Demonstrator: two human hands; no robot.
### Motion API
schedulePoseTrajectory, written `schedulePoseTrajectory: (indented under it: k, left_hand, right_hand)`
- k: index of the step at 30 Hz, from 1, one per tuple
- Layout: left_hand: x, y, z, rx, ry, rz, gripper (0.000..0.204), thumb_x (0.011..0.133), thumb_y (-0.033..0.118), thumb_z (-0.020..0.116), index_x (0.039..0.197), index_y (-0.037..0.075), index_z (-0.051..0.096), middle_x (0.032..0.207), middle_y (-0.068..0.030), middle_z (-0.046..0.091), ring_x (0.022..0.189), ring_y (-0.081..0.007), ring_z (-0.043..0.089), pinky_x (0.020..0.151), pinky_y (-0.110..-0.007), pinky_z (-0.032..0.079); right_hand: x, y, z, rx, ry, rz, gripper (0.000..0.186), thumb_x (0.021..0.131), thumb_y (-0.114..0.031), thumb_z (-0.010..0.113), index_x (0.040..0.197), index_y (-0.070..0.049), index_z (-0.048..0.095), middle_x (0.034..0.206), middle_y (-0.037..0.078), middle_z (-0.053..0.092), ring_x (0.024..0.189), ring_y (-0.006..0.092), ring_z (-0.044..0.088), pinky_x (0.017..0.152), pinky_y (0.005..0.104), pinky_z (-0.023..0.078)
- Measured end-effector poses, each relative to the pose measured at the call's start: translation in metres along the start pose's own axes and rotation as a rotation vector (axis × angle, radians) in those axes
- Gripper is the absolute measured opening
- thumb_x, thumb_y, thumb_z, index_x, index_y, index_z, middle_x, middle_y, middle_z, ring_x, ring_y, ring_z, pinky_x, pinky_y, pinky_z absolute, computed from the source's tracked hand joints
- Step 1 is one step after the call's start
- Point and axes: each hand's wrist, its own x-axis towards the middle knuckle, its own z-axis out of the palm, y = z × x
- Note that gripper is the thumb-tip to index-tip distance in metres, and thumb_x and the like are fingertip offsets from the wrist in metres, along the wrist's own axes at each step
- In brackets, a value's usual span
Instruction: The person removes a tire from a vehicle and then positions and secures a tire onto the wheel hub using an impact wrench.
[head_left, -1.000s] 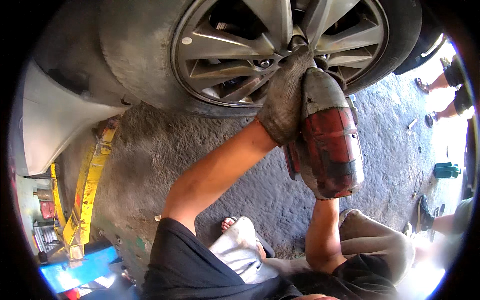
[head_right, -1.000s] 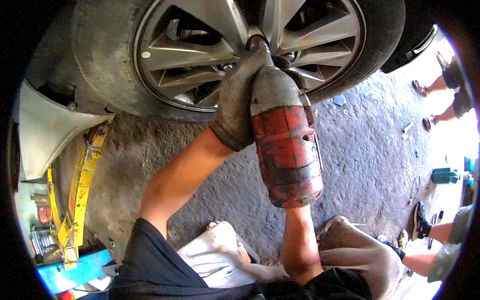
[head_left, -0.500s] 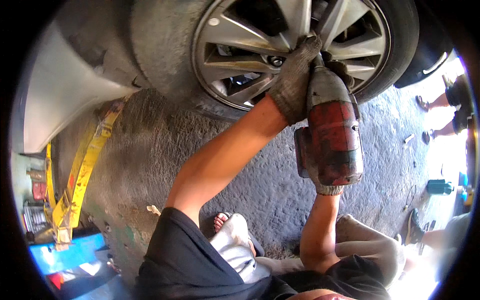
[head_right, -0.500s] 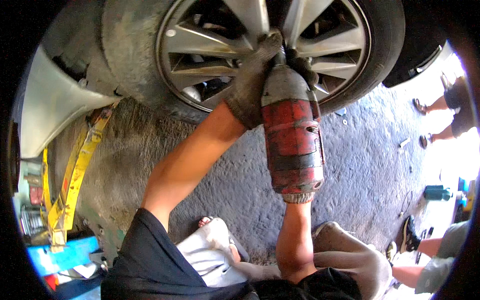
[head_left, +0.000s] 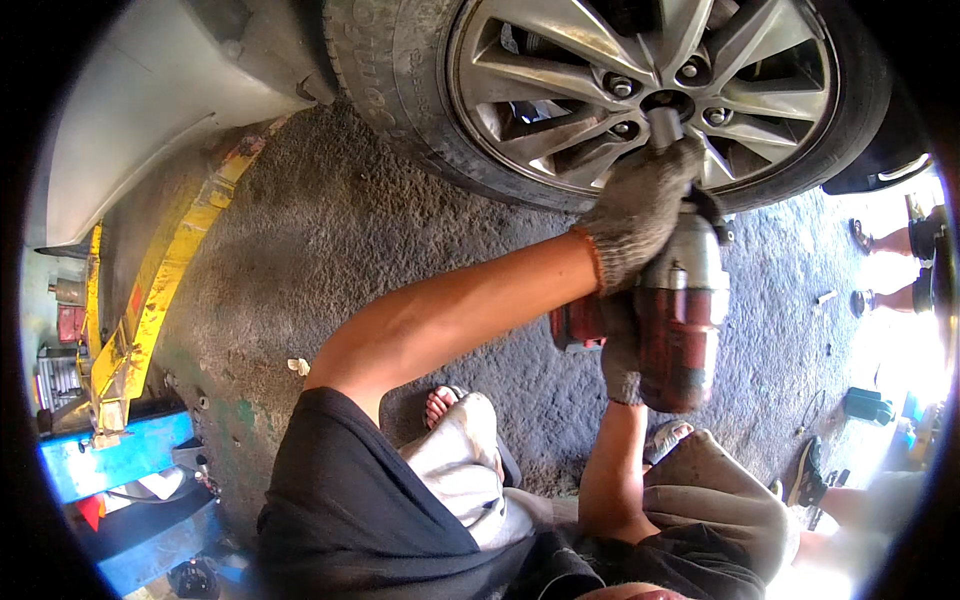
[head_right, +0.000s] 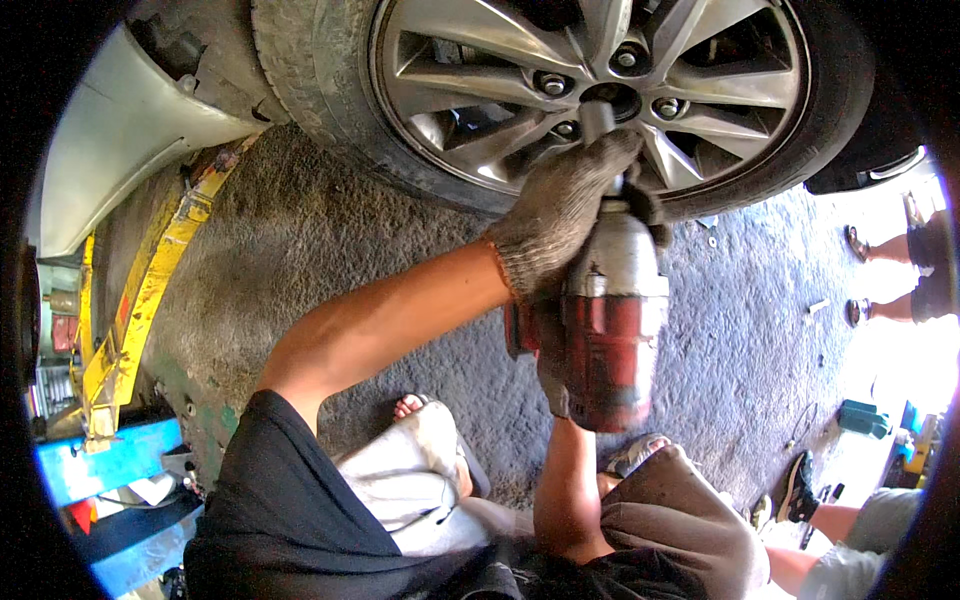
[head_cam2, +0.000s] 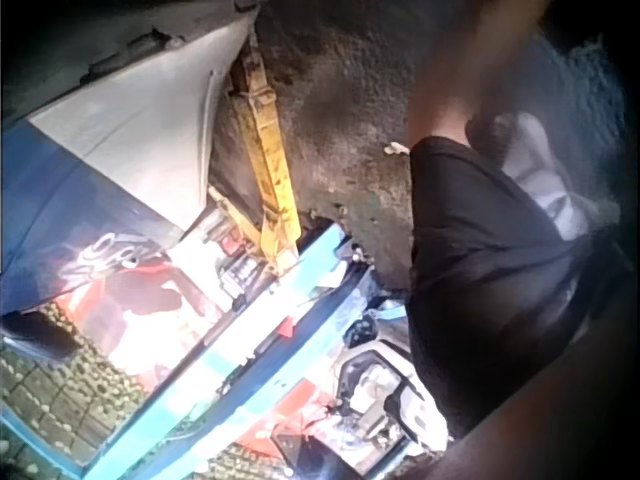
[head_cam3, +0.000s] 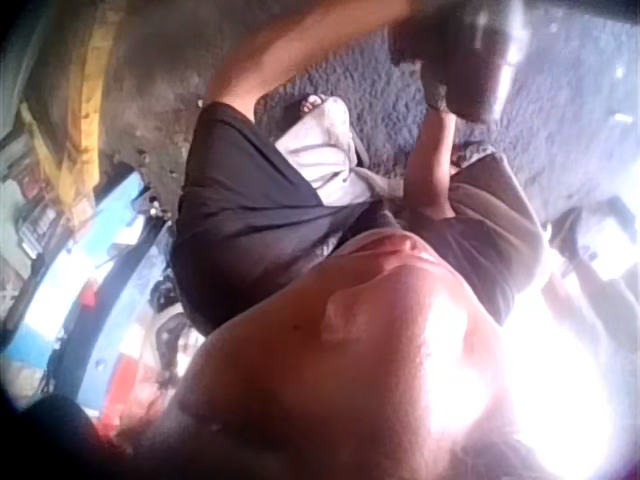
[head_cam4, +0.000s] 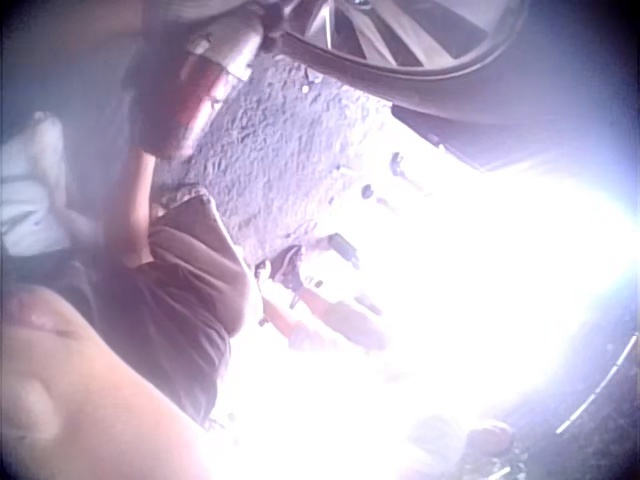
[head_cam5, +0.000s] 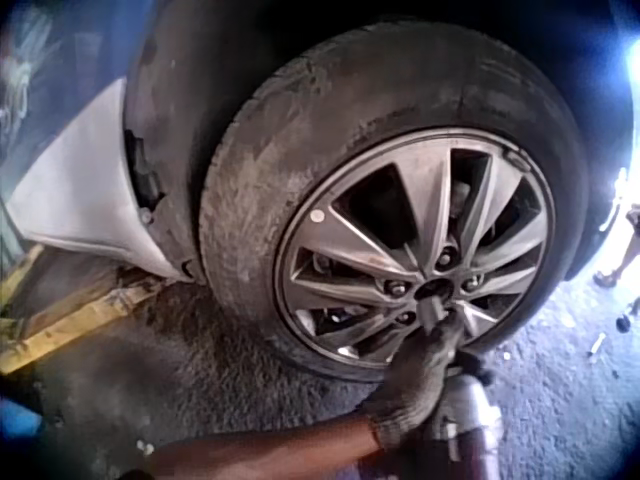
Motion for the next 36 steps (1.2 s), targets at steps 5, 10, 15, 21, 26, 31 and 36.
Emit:
schedulePoseTrajectory:
  k: [5,10,15,21,26,31,36]
  left_hand:
    - [0.006,-0.022,-0.046,-0.136,0.049,-0.123,0.028,0.098,0.032,0.060,0.106,0.005,0.060,0.079,-0.0079,0.065,0.062,-0.0213,0.066,0.057,-0.039,0.058]
    - [0.023,-0.011,-0.058,-0.185,-0.137,-0.202,0.021,0.101,0.024,0.058,0.113,0.007,0.058,0.081,-0.0123,0.069,0.065,-0.0277,0.070,0.064,-0.042,0.061]
    - [0.032,-0.003,-0.057,-0.264,-0.128,-0.128,0.018,0.103,0.019,0.054,0.112,0.004,0.058,0.084,-0.0120,0.069,0.069,-0.0282,0.071,0.067,-0.041,0.061]
    - [0.034,-0.016,-0.061,-0.295,-0.146,-0.169,0.016,0.100,0.022,0.058,0.103,0.006,0.057,0.084,-0.0146,0.070,0.068,-0.0303,0.071,0.064,-0.044,0.061]
    - [0.040,-0.019,-0.069,-0.283,-0.204,-0.193,0.018,0.099,0.024,0.059,0.098,0.006,0.059,0.084,-0.0144,0.070,0.073,-0.0316,0.071,0.072,-0.046,0.060]
    - [0.047,-0.016,-0.070,-0.421,-0.285,-0.304,0.021,0.101,0.028,0.059,0.096,0.008,0.060,0.079,-0.0097,0.067,0.073,-0.0293,0.069,0.072,-0.050,0.058]
    - [0.046,-0.010,-0.067,-0.381,-0.309,-0.246,0.024,0.102,0.032,0.059,0.094,0.010,0.061,0.072,-0.0007,0.064,0.068,-0.0271,0.068,0.067,-0.051,0.058]
  right_hand:
    - [-0.012,-0.021,0.052,-0.428,-0.114,0.029,0.057,0.093,-0.019,0.070,0.145,-0.007,0.048,0.138,0.014,0.055,0.129,0.0295,0.052,0.110,0.0472,0.040]
    - [0.007,-0.014,0.048,-0.725,-0.184,-0.131,0.058,0.091,-0.025,0.071,0.144,-0.010,0.050,0.135,0.015,0.057,0.126,0.0322,0.054,0.108,0.0474,0.042]
    - [0.034,-0.032,0.060,-0.847,-0.195,-0.252,0.040,0.093,-0.018,0.072,0.129,-0.008,0.058,0.114,0.007,0.064,0.106,0.0212,0.061,0.093,0.0401,0.050]
    - [0.032,-0.012,0.033,-0.811,-0.235,0.005,0.059,0.098,-0.029,0.061,0.151,-0.010,0.042,0.150,0.014,0.048,0.136,0.0294,0.047,0.113,0.0459,0.039]
    - [0.031,-0.014,0.049,-0.439,-0.120,0.155,0.066,0.099,-0.048,0.053,0.153,-0.013,0.038,0.150,0.015,0.048,0.136,0.0330,0.047,0.112,0.0501,0.043]
    - [0.028,0.036,0.009,0.789,-0.353,0.426,0.041,0.102,-0.029,0.055,0.137,-0.009,0.051,0.128,0.011,0.059,0.109,0.0277,0.059,0.098,0.0430,0.052]
    - [0.049,-0.026,0.027,-0.410,-0.207,0.311,0.041,0.106,-0.022,0.044,0.143,-0.004,0.048,0.137,0.014,0.057,0.122,0.0268,0.058,0.106,0.0426,0.049]
